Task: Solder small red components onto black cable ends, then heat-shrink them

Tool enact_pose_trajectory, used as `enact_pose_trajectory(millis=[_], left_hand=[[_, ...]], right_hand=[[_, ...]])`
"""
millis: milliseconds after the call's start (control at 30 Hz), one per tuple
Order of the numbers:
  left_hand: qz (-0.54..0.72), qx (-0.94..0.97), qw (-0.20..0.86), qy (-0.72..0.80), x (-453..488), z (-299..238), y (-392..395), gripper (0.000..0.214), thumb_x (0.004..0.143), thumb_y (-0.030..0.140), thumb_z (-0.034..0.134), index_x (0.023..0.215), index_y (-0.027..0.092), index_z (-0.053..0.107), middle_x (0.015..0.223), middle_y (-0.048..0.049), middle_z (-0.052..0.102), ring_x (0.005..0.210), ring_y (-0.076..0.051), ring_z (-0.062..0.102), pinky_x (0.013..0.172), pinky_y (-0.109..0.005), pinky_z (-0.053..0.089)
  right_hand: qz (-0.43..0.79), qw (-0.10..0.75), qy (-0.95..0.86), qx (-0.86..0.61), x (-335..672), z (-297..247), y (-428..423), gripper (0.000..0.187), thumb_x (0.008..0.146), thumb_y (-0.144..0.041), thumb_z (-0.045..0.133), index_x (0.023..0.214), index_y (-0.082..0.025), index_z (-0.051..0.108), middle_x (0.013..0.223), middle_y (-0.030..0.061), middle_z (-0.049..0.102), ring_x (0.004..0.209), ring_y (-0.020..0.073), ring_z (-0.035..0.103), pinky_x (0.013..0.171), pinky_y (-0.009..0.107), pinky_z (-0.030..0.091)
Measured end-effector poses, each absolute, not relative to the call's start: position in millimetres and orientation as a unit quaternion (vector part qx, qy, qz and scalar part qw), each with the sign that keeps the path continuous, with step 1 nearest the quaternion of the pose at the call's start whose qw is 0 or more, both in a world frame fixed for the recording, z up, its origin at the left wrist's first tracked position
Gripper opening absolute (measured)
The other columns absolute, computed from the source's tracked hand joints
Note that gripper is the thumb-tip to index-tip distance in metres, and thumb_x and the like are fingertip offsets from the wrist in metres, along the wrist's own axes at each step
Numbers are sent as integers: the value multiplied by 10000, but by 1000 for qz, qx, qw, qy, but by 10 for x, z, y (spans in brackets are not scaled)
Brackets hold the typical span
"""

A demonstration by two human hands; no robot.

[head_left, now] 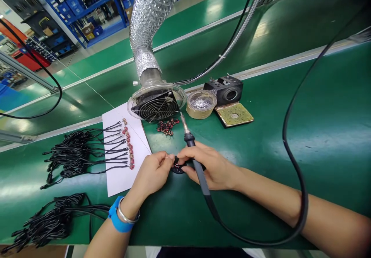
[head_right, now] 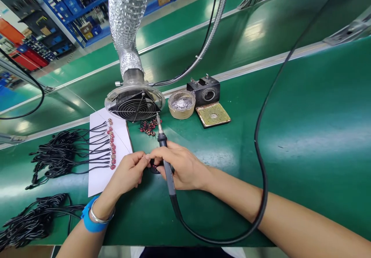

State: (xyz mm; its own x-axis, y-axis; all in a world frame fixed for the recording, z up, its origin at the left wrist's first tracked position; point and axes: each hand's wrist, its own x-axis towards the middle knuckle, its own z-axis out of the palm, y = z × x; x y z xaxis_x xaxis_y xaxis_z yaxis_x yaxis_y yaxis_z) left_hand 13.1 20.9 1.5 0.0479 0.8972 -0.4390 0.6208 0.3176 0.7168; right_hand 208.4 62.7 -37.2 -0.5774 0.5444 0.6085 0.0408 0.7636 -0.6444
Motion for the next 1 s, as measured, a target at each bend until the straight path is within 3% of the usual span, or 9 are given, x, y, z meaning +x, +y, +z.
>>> enact_pose_trajectory(millis=[133,267,367,467,567,767,1000], left_hand=[[154,568,463,663,133,25,189,283,902,392,436,699,201,489,441,90,384,392,-89,385,427,-202,256],[165,587,457,648,115,28,155,193,863,277,460,697,194,515,503,74,430,458,-94,402,470,-204,279],[177,618,446,623,94,30,148,130,808,171,457,711,185,542,581,51,498,546,-108,442,534,-212,327],[181,639,428,613,78,41,133,132,776,129,455,710,178,557,599,43,513,577,-116,452,562,-219,334],[161,637,399,640,93,62,93,136,804,185,492,685,178,557,545,60,435,517,-100,384,507,-218,271],[108,625,347,691,217,108,38,312,816,484,612,717,190,585,464,104,249,445,-84,249,460,-229,162],[125,615,376,682,146,47,40,269,894,408,512,747,195,584,484,101,228,452,-87,210,461,-235,156]], right_hand=[[247,435,-846,-184,2038,-384,588,331,849,-59,484,1150,-196,498,816,22,643,714,159,508,668,287,459],[93,376,-898,-207,1975,-258,528,232,894,-92,432,1044,-197,575,670,6,569,650,174,426,594,293,354],[-22,352,-914,-200,1916,-154,480,234,919,-70,435,970,-193,628,630,7,542,663,178,430,623,320,331],[-57,341,-919,-189,1878,-118,462,229,914,-44,461,944,-175,648,648,15,549,691,177,440,662,332,335],[-28,339,-919,-199,1902,-134,500,265,914,-48,431,1023,-171,639,628,15,527,697,189,424,661,332,331],[200,406,-862,-227,2073,-224,614,207,866,-183,497,1059,-152,566,732,39,610,720,193,396,642,307,364],[274,439,-829,-211,2076,-302,607,271,817,-101,494,1072,-179,539,832,43,651,738,187,429,642,296,401]])
